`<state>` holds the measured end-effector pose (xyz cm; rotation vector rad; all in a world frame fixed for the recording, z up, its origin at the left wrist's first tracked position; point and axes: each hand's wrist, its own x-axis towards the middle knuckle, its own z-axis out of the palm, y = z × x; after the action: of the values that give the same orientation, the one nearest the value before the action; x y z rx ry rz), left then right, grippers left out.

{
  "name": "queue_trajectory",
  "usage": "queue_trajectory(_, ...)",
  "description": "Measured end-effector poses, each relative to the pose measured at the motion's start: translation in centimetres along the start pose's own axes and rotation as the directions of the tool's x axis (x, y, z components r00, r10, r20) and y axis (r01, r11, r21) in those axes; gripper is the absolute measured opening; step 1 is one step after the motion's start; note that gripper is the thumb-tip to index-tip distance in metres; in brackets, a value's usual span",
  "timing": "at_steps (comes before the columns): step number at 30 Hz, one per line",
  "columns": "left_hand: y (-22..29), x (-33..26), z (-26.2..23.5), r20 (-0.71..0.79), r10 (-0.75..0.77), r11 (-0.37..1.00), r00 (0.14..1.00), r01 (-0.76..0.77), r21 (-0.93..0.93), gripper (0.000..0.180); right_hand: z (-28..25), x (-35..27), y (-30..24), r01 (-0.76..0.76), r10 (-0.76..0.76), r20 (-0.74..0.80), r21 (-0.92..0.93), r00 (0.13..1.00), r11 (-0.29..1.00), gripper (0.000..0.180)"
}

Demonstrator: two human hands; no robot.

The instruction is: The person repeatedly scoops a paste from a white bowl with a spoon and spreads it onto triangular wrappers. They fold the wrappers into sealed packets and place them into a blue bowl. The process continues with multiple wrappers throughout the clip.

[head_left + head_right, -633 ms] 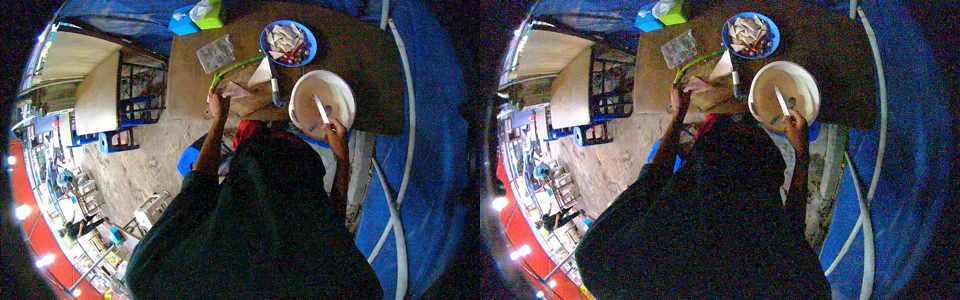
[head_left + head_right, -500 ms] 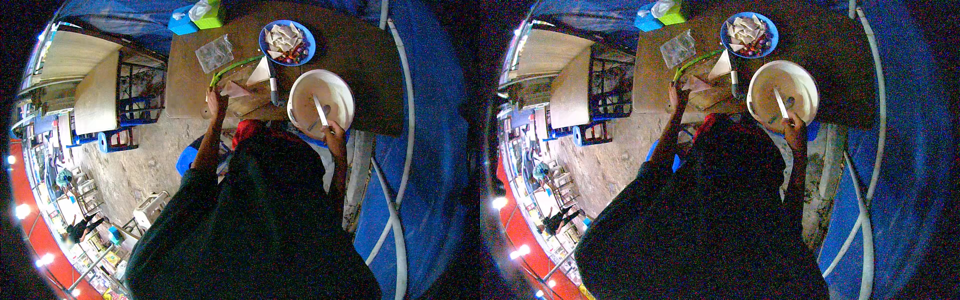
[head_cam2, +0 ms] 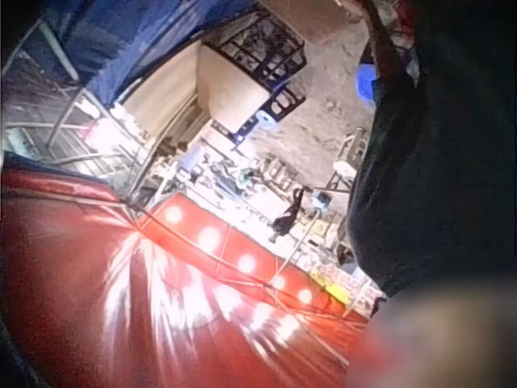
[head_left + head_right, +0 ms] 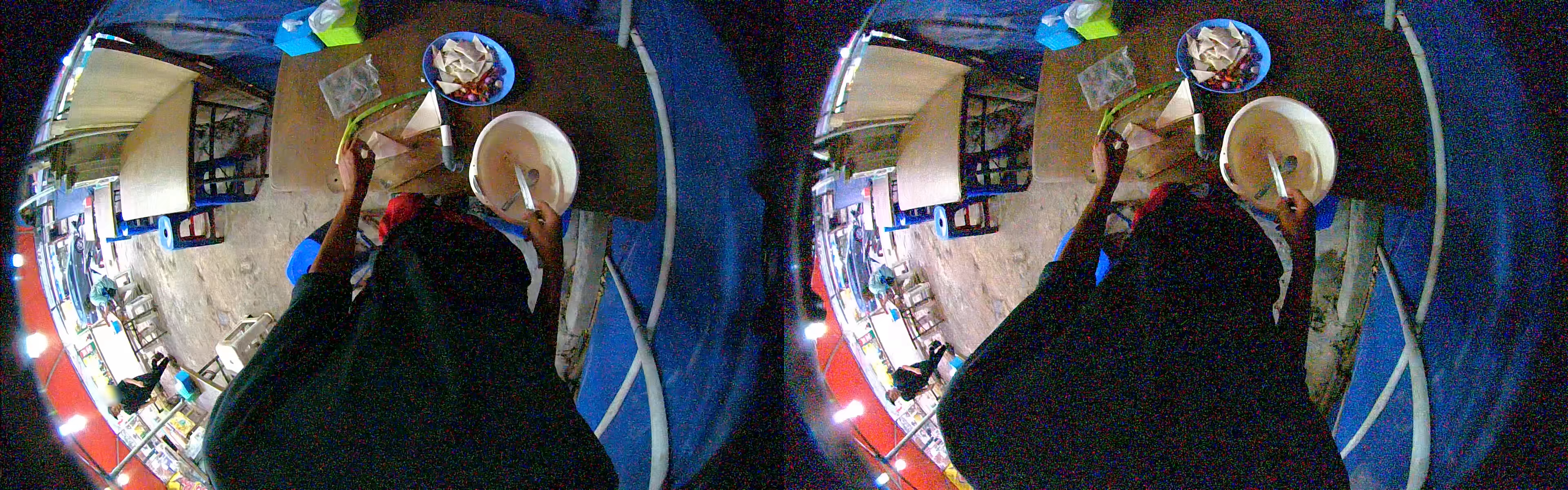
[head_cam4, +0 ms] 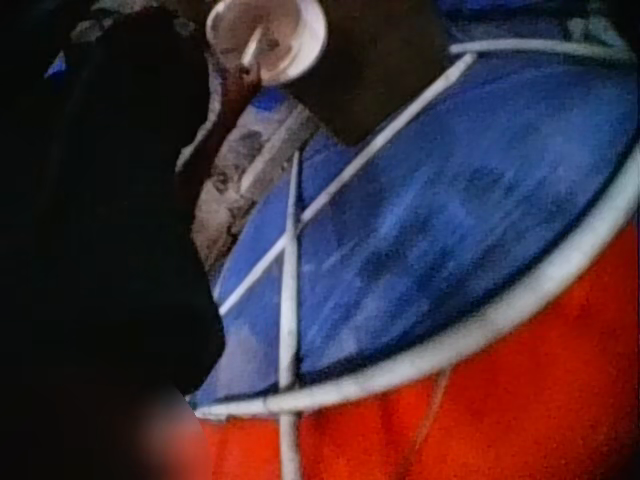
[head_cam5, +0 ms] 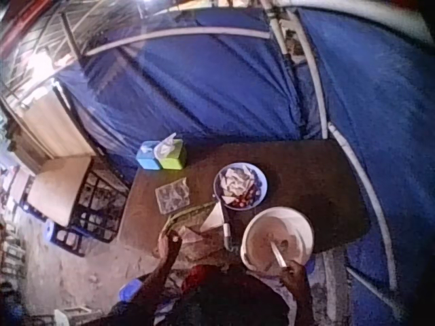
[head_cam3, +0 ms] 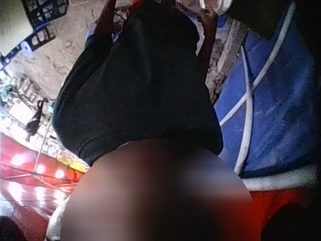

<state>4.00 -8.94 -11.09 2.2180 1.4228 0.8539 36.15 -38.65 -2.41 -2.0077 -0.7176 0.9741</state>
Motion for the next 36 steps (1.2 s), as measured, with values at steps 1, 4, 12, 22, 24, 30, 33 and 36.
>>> queue_trajectory(1, -0.2, -0.2, 0.0, 0.03, -0.122, 0.992, 0.992, 0.123, -0.037, 0.016, 0.0, 0.0, 0.1, 0.018, -0.018, -0.001, -0.033, 1.0, 0.999, 0.03)
queue_trajectory(4, -1.3, 0.0, 0.2, 0.052, -0.296, 0.951, 0.954, 0.3, -0.076, 0.017, 0.5, 1.1, 0.6, 0.129, -0.138, -0.116, -0.083, 0.984, 0.988, 0.042)
queue_trajectory(12, 0.8, 3.0, 2.7, 0.39, -0.342, 0.181, 0.855, 0.467, -0.866, 0.039, 1.6, 3.0, 0.7, 0.116, -0.26, -0.181, -0.566, 0.948, 0.816, 0.038)
queue_trajectory(22, 13.6, -0.5, 11.9, 0.603, 0.002, 0.878, 0.798, 0.287, -0.384, 0.029, 1.3, 3.9, 0.6, 0.174, -0.335, -0.162, -0.608, 0.928, 0.775, 0.025)
queue_trajectory(24, 14.2, -1.3, 12.7, 0.764, -0.018, 0.791, 0.645, 0.477, -0.384, 0.028, 1.5, 4.2, 1.2, 0.165, -0.341, -0.119, -0.7, 0.932, 0.695, 0.019)
queue_trajectory(30, 14.9, -2.0, 13.2, 0.644, -0.025, 0.893, 0.765, 0.307, -0.33, 0.027, 3.4, 4.2, 2.2, 0.168, -0.393, -0.228, -0.638, 0.891, 0.751, 0.017)
queue_trajectory(33, 14.2, -2.8, 14.5, 0.619, -0.083, 0.643, 0.781, 0.516, -0.566, 0.023, 2.9, 5.6, 2.3, 0.12, -0.242, -0.159, -0.543, 0.957, 0.831, 0.017)
queue_trajectory(36, 12.4, -2.5, 16.7, 0.625, 0.101, 0.9, 0.774, 0.197, -0.389, 0.023, 1.4, 7.1, 2.9, 0.212, -0.277, -0.051, -0.516, 0.96, 0.83, 0.018)
